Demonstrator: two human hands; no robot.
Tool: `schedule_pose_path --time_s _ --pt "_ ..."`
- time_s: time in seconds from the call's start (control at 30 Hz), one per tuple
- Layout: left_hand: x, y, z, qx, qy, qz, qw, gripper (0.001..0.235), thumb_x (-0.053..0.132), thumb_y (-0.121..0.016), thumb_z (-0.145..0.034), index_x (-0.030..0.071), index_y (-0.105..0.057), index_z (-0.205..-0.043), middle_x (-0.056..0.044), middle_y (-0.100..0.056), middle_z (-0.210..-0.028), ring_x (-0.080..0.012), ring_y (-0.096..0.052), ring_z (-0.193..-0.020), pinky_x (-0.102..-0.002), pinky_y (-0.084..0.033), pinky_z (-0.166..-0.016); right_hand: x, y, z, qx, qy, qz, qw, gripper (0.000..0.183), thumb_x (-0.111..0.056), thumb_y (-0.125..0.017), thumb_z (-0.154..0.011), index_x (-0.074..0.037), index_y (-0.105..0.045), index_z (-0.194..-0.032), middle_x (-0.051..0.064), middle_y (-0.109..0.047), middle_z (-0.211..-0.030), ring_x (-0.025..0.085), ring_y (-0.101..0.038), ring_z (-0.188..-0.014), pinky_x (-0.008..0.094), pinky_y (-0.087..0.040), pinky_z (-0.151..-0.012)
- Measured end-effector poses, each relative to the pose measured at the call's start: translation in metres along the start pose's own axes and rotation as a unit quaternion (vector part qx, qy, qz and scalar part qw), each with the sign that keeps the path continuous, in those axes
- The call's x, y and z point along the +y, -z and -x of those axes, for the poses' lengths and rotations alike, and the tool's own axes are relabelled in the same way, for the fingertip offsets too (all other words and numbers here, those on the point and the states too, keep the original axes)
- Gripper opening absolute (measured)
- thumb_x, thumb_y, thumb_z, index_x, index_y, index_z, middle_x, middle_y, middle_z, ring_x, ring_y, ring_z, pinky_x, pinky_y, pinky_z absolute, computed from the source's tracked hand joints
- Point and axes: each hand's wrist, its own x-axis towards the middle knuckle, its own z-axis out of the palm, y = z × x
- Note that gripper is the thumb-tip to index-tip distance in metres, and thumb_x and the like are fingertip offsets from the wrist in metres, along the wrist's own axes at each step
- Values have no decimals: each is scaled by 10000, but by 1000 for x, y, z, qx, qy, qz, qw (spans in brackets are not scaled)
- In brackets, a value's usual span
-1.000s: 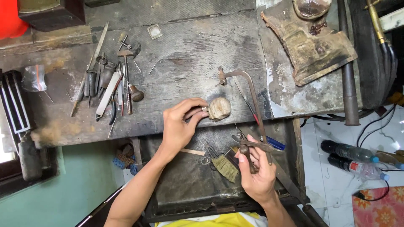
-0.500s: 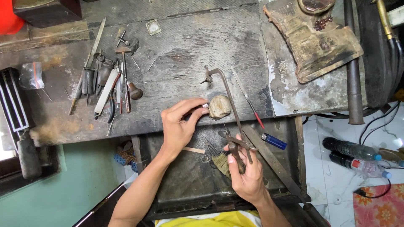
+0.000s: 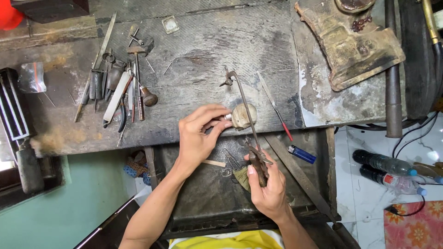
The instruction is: Sawing a metal ring on a jeweler's bench pin using a jeweler's saw
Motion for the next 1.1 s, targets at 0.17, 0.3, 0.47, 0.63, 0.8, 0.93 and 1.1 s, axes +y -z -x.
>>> schedule_pose_path --time_s 0.17,0.3,0.47,0.63,0.8,0.93,1.1 --pt "4 1 -3 -12 12 2 1000 167 50 -762 -927 17 -742 -1090 -116 -734 -1023 -142 -728 -846 -231 -647 -814 -3 -6 -6 2 3 0 1000 330 -50 -577 -973 81 -529 -1272 176 -732 -1158 274 -756 -1069 340 -570 -1010" --pt "0 1 -2 -5 -13 -33 999 112 48 -756 -930 34 -756 -1041 -96 -779 -1000 -148 -741 -841 -242 -612 -801 4 -14 -3 36 19 6 999 273 -37 -602 -971 141 -567 -1174 243 -730 -1193 257 -801 -959 305 -637 -866" --pt "-2 1 0 -1 2 -18 1000 138 38 -768 -921 17 -748 -1056 -126 -761 -1023 -152 -742 -844 -236 -638 -820 -1 -11 -10 55 50 70 995 264 -77 -610 -991 109 -645 -1175 213 -731 -1178 278 -771 -909 353 -603 -847" --pt "-5 -1 1 25 -66 -83 994 117 35 -775 -926 -4 -740 -1031 -126 -764 -1025 -249 -753 -993 -321 -583 -928 0 -13 -13 66 77 93 991 207 -64 -608 -996 95 -677 -1108 221 -725 -1218 323 -759 -1011 372 -592 -910" --pt "-9 3 3 -9 -54 -42 998 80 0 -750 -927 0 -754 -1007 -142 -763 -1065 -257 -753 -1015 -331 -589 -954 -8 -14 -19 49 122 114 985 294 25 -631 -992 88 -631 -1279 187 -746 -1112 261 -753 -891 313 -607 -807" --pt "-1 -3 4 18 -66 -60 996 31 -10 -718 -952 -25 -734 -975 -140 -757 -1014 -265 -749 -985 -333 -591 -942 -6 -14 -19 33 130 109 985 310 91 -535 -996 84 -617 -1295 183 -725 -1198 286 -745 -1015 328 -578 -931" --pt "-5 -7 8 37 -77 -84 993 23 -52 -705 -938 -41 -711 -919 -148 -762 -1011 -284 -754 -985 -349 -602 -929 -7 -17 -22 49 154 124 979 269 -19 -531 -1048 87 -638 -1271 188 -732 -1173 278 -757 -1002 325 -595 -920"
